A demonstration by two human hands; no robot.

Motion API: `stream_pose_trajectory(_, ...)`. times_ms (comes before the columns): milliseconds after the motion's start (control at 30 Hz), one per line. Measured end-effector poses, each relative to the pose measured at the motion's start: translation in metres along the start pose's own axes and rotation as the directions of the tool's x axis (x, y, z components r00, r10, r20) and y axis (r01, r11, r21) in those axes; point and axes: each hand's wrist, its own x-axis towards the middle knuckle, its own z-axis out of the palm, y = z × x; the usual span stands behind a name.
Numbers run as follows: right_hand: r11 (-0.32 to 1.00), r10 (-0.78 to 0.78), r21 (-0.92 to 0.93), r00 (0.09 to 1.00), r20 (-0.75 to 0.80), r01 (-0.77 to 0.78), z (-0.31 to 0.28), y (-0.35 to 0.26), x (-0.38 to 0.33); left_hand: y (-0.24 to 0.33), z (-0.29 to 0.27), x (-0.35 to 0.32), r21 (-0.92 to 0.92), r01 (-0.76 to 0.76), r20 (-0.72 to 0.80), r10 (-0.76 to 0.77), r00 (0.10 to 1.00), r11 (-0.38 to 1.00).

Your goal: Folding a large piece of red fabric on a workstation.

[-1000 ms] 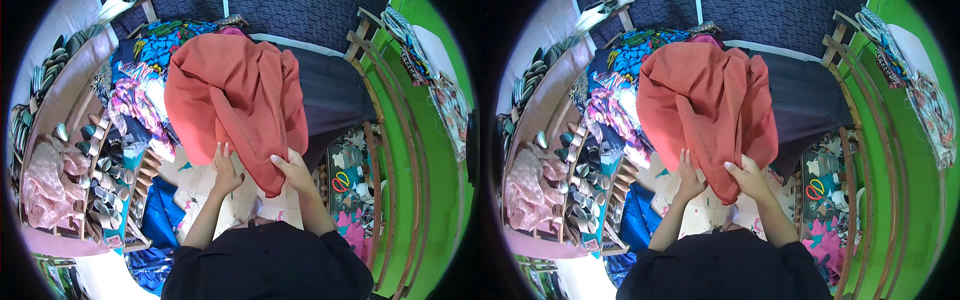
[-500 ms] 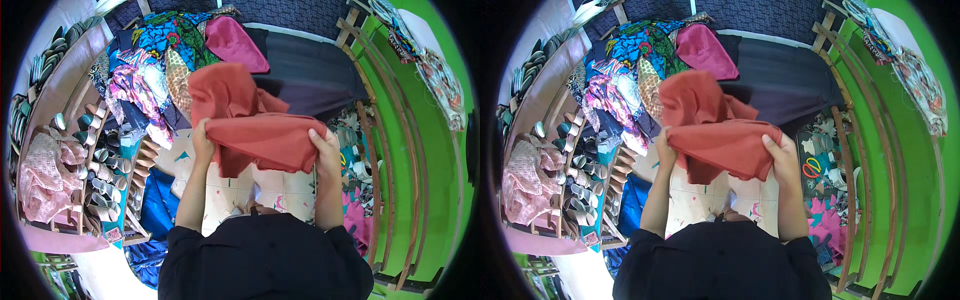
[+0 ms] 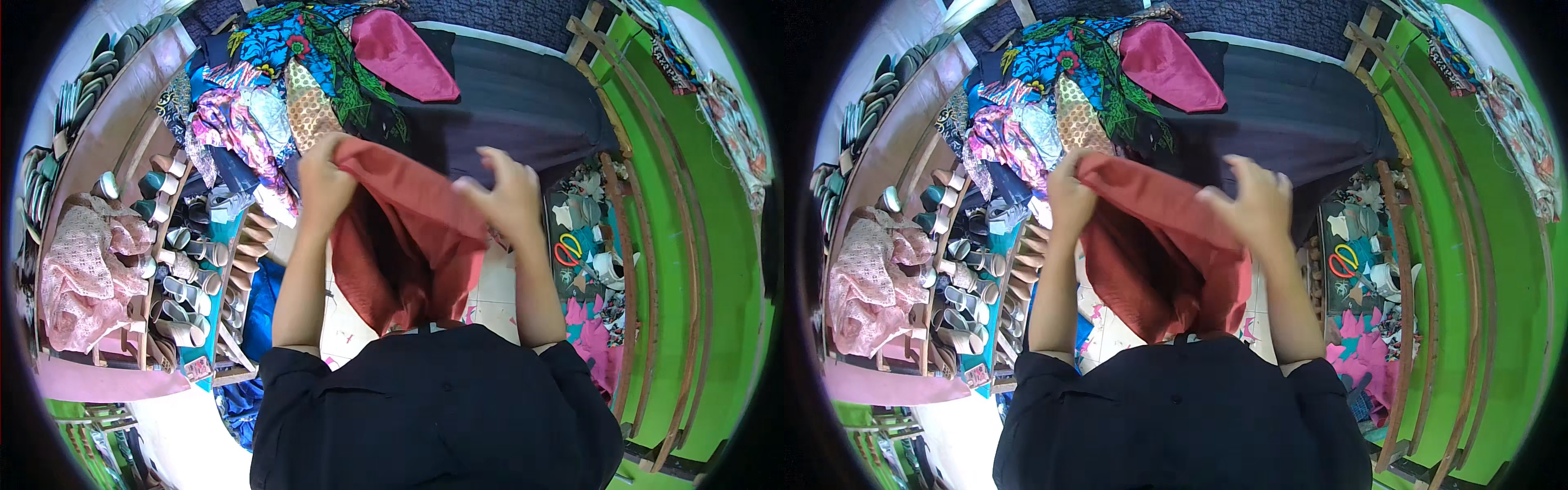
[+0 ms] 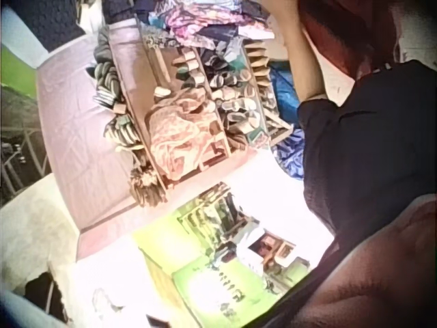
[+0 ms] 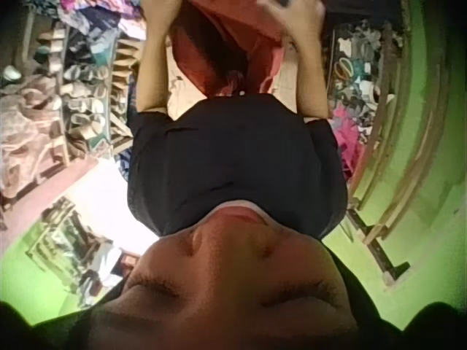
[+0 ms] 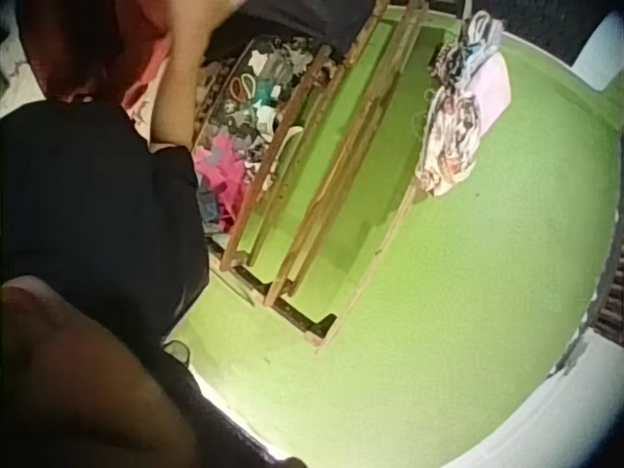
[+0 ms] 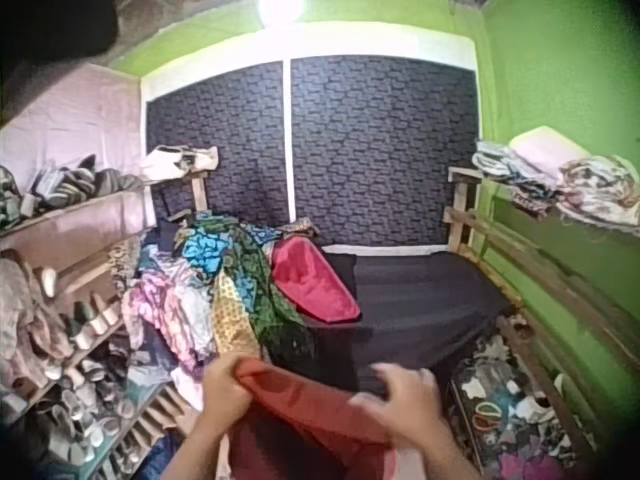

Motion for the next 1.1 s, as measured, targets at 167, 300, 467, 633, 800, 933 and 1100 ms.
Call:
stream_pose_trajectory(167, 0.948, -0.282, 0.177, 0.956, 0.084, 0.264, 0.055, -0.043, -0.007, 0.020, 0.033, -0.016, -0.049, -0.145, 0.178, 0.151, 0.972, 0.988)
stream_pose_trajectory(300, 0.931, -0.150, 0.358, 0.969, 0.198, 0.071, 0.052, -0.042, 0.007, 0.019, 0.025, -0.023, -0.034, 0.010, 0.196, -0.003, 0.981, 0.999)
stream_pose_trajectory(467, 0.869, -0.250, 0.422, 0.965, -0.074, 0.257, 0.028, -0.057, 0.015, -0.007, 0.044, -0.068, 0.081, -0.103, 0.114, 0.093, 0.989, 0.991)
stream_pose_trajectory(633, 0.807, -0.224, 0.520, 0.960, -0.168, 0.279, 0.007, -0.056, 0.035, -0.072, 0.068, -0.144, 0.067, 0.082, -0.019, -0.081, 0.997, 0.994)
stream_pose_trajectory(800, 0.782, -0.109, 0.546, 0.928, -0.355, 0.301, -0.025, -0.036, 0.060, -0.157, 0.069, -0.232, 0.178, 0.507, 0.343, -0.537, 0.771, 0.843)
stream_pose_trajectory(933, 0.848, -0.009, 0.504, 0.957, -0.291, 0.161, -0.042, -0.012, 0.084, -0.208, 0.037, -0.229, 0.083, 0.454, 0.052, -0.459, 0.887, 0.887)
stream_pose_trajectory(1100, 0.986, -0.113, 0.124, 0.993, -0.026, 0.116, -0.012, 0.006, 0.072, -0.117, -0.028, -0.096, -0.473, 0.312, -0.065, -0.386, 0.920, 0.824)
